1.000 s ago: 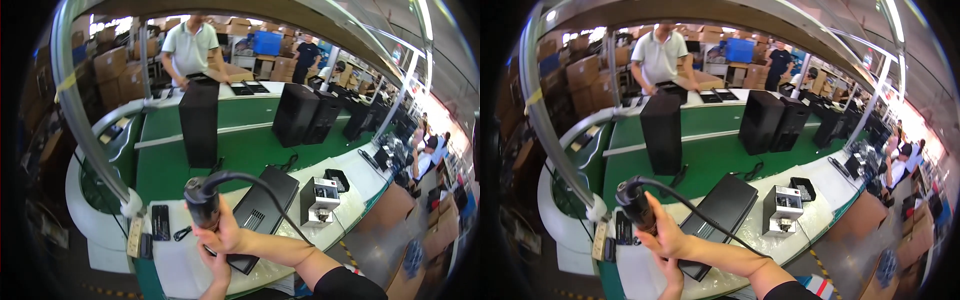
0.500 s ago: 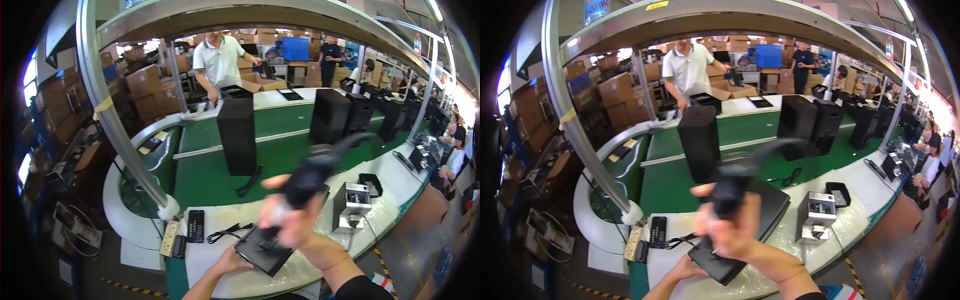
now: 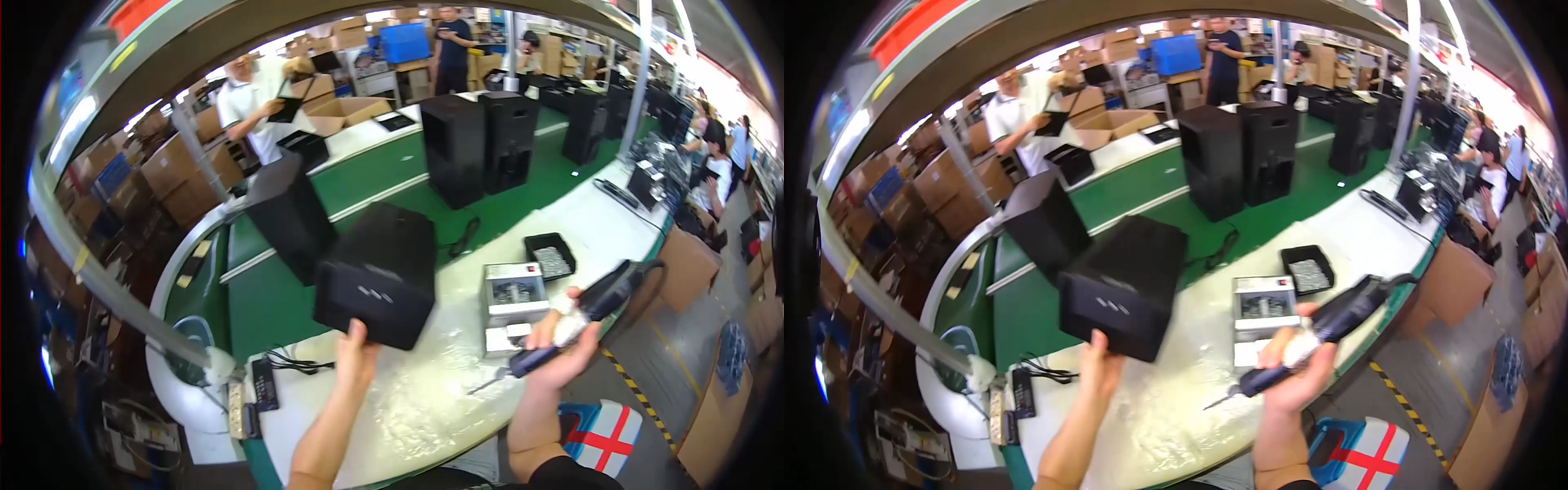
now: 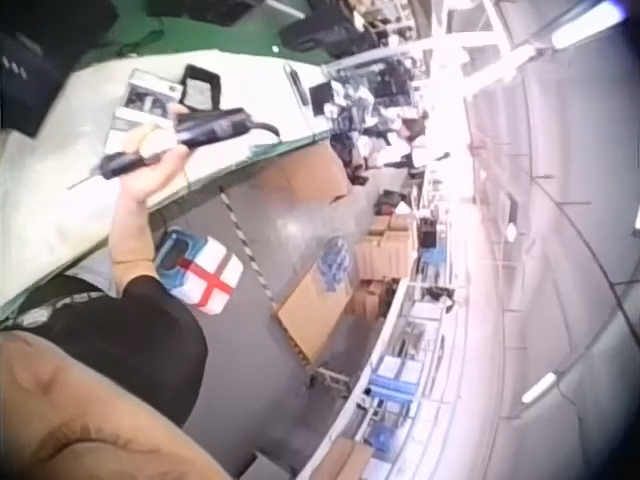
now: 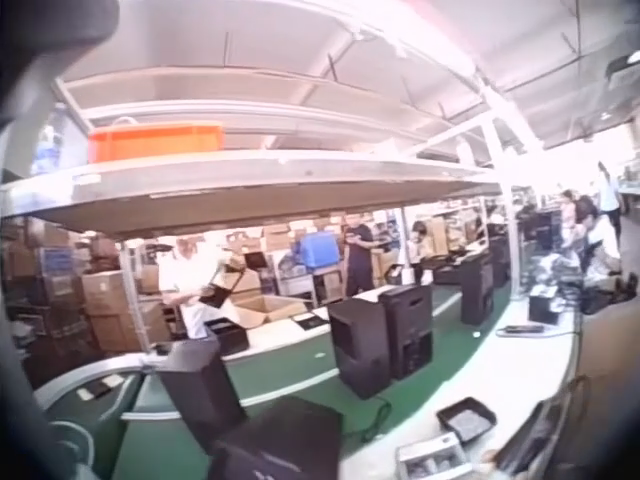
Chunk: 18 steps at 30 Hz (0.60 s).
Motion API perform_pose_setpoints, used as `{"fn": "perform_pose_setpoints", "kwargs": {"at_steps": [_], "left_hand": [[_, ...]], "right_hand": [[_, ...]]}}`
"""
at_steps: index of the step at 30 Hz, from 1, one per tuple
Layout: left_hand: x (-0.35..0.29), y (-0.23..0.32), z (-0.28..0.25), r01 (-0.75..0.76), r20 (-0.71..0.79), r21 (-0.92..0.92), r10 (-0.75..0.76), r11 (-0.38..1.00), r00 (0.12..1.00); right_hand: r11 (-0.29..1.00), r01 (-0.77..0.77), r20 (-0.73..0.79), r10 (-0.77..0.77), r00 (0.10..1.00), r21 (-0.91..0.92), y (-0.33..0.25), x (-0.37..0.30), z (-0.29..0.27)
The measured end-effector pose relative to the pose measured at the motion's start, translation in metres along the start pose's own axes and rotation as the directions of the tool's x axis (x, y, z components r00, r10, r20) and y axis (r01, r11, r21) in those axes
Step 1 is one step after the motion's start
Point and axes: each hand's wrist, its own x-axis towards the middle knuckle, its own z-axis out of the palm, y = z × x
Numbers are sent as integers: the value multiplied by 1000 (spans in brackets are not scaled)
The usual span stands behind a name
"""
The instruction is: Using an electric screwdriver to fasten screws into the housing of an electronic device on an assembly line.
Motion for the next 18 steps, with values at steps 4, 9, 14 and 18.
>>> {"fn": "perform_pose_setpoints", "kwargs": {"at_steps": [4,9,14,18], "left_hand": [[79,13,63,68,19,-331,-65,941,998],[178,58,124,210,-315,-96,-230,973,921],[288,70,154,342,-426,118,-263,932,866],[322,104,160,649,-568,402,-379,646,730]], "right_hand": [[996,-70,-35,72,997,58,16,8,-18],[988,78,-52,-71,996,130,19,29,-16],[981,123,-100,-109,989,150,-1,42,-28],[993,97,-134,-87,987,69,0,49,-34]]}}
